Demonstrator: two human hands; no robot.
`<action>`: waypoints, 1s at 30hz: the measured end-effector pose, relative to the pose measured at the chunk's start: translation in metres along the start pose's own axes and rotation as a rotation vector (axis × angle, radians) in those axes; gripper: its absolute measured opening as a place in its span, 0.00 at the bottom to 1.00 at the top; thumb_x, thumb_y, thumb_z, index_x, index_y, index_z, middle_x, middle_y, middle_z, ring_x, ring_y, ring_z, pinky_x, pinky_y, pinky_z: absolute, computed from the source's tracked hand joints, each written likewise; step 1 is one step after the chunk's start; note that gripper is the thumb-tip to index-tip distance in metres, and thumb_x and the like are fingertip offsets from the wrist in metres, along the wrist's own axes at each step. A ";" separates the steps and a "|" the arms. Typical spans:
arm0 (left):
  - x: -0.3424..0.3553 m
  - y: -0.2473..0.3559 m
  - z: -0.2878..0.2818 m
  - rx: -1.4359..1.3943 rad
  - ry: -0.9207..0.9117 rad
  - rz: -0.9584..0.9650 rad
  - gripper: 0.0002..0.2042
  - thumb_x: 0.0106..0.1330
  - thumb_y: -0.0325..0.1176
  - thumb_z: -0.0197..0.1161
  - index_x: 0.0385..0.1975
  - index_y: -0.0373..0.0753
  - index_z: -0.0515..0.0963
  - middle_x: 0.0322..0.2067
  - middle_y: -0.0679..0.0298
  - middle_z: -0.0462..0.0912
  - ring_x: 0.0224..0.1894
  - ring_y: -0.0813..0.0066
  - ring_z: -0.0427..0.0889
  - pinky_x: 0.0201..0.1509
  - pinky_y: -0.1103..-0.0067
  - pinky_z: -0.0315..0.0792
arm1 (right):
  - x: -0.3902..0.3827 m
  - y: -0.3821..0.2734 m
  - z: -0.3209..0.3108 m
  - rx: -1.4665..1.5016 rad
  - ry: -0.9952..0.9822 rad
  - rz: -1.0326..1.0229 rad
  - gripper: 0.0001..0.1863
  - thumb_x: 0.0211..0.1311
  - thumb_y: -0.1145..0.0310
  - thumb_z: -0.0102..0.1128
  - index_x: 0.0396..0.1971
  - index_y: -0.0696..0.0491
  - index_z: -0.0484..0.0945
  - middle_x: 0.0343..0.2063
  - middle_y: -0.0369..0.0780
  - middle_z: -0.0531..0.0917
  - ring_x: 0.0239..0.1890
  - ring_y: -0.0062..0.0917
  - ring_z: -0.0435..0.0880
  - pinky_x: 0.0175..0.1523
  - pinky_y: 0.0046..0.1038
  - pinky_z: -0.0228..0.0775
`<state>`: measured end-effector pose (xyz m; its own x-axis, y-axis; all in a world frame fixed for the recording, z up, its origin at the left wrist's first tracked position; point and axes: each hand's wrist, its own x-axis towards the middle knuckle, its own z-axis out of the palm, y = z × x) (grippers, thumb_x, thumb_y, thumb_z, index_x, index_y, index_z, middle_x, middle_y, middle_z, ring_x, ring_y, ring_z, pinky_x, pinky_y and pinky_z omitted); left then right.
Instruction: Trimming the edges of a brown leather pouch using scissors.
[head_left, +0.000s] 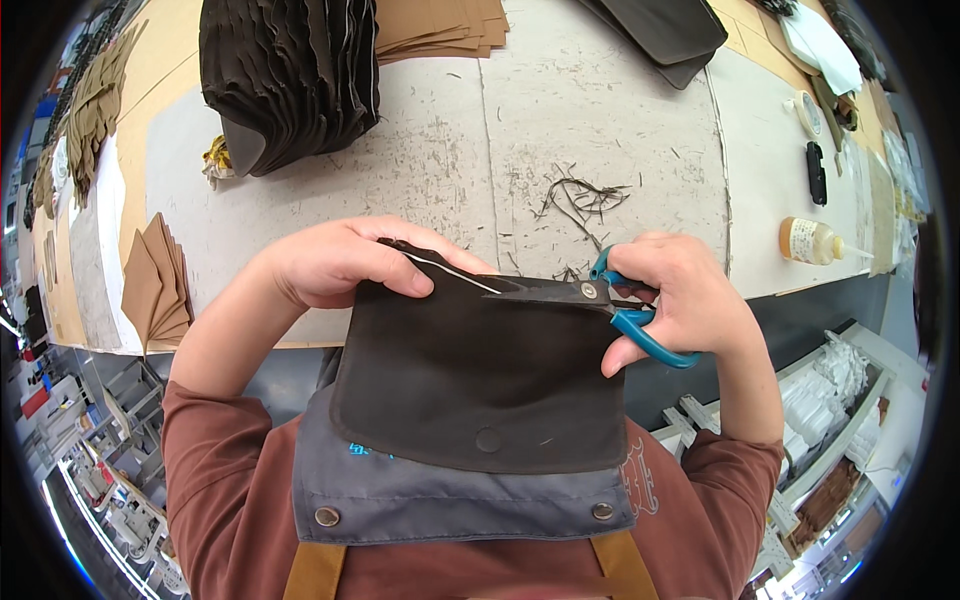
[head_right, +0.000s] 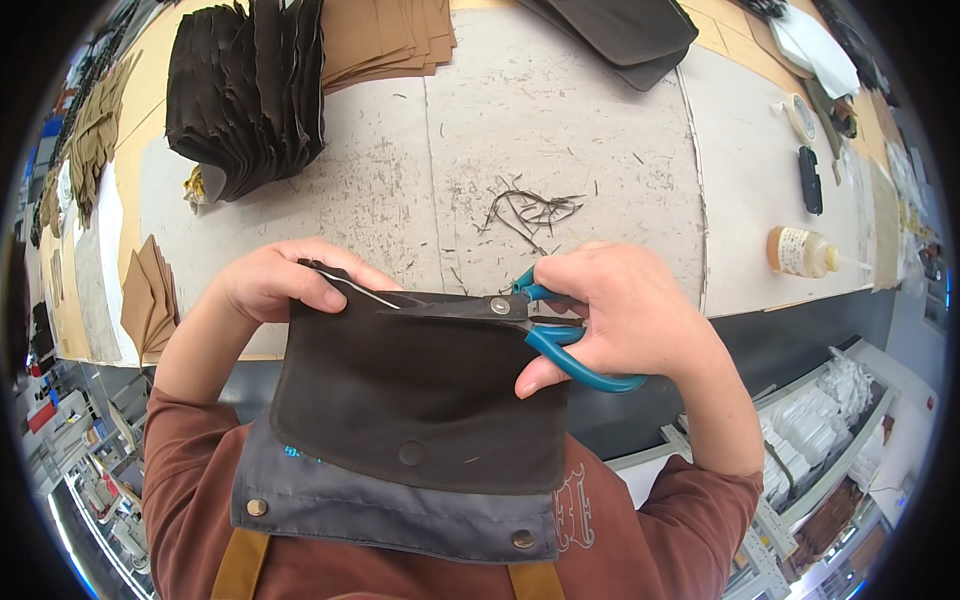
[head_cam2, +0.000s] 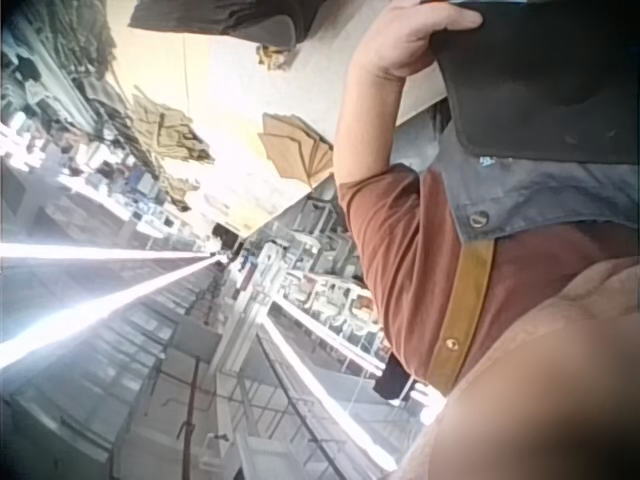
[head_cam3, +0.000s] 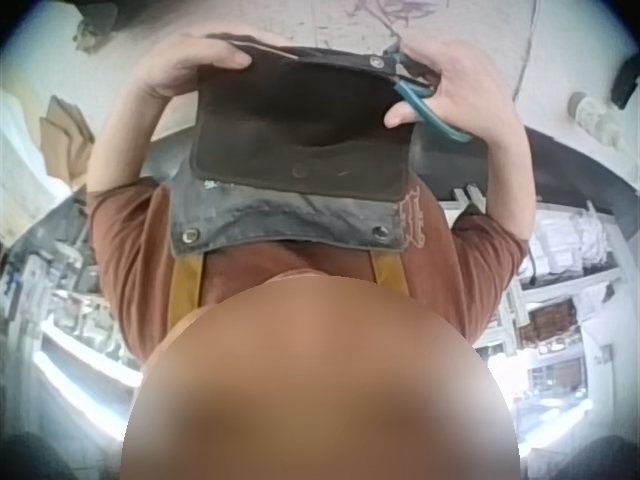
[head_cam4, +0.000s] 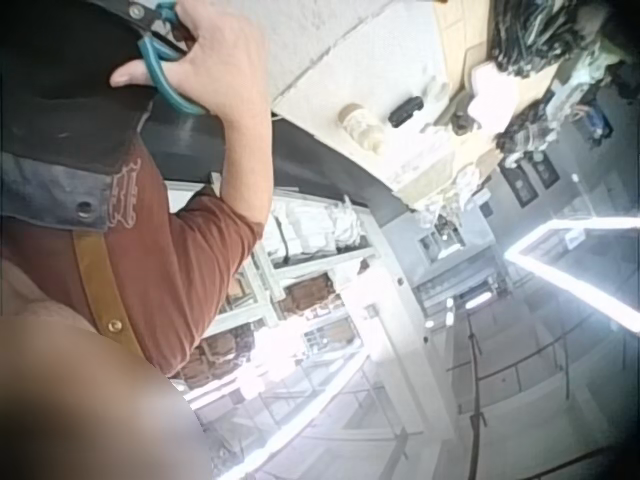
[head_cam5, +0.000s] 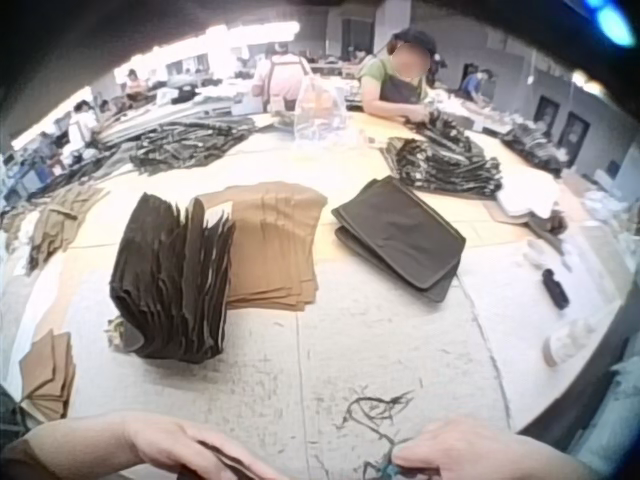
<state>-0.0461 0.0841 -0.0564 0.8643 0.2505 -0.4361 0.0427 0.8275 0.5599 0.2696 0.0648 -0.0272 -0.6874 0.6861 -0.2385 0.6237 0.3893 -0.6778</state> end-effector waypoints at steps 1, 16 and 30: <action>0.000 0.001 0.001 -0.016 0.043 -0.008 0.22 0.53 0.21 0.54 0.50 0.20 0.71 0.53 0.44 0.73 0.56 0.60 0.73 0.63 0.72 0.62 | 0.000 0.000 0.000 0.002 -0.003 -0.003 0.37 0.26 0.34 0.72 0.16 0.54 0.66 0.14 0.38 0.70 0.21 0.38 0.73 0.26 0.33 0.63; 0.000 -0.002 -0.007 0.013 -0.030 0.006 0.23 0.56 0.23 0.51 0.55 0.26 0.70 0.54 0.54 0.74 0.55 0.69 0.73 0.62 0.77 0.63 | 0.000 0.003 0.002 0.058 -0.028 0.021 0.37 0.28 0.36 0.73 0.13 0.54 0.63 0.11 0.39 0.67 0.16 0.38 0.68 0.22 0.31 0.59; 0.000 0.008 0.003 0.040 0.072 -0.024 0.23 0.54 0.19 0.52 0.52 0.22 0.70 0.54 0.47 0.73 0.57 0.63 0.73 0.63 0.73 0.63 | -0.003 0.010 0.007 0.095 -0.009 0.024 0.36 0.29 0.36 0.73 0.13 0.53 0.64 0.10 0.38 0.65 0.14 0.35 0.67 0.21 0.29 0.57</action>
<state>-0.0447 0.0890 -0.0500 0.8248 0.2674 -0.4982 0.0841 0.8133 0.5758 0.2754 0.0621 -0.0375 -0.6762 0.6887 -0.2616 0.6025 0.3126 -0.7344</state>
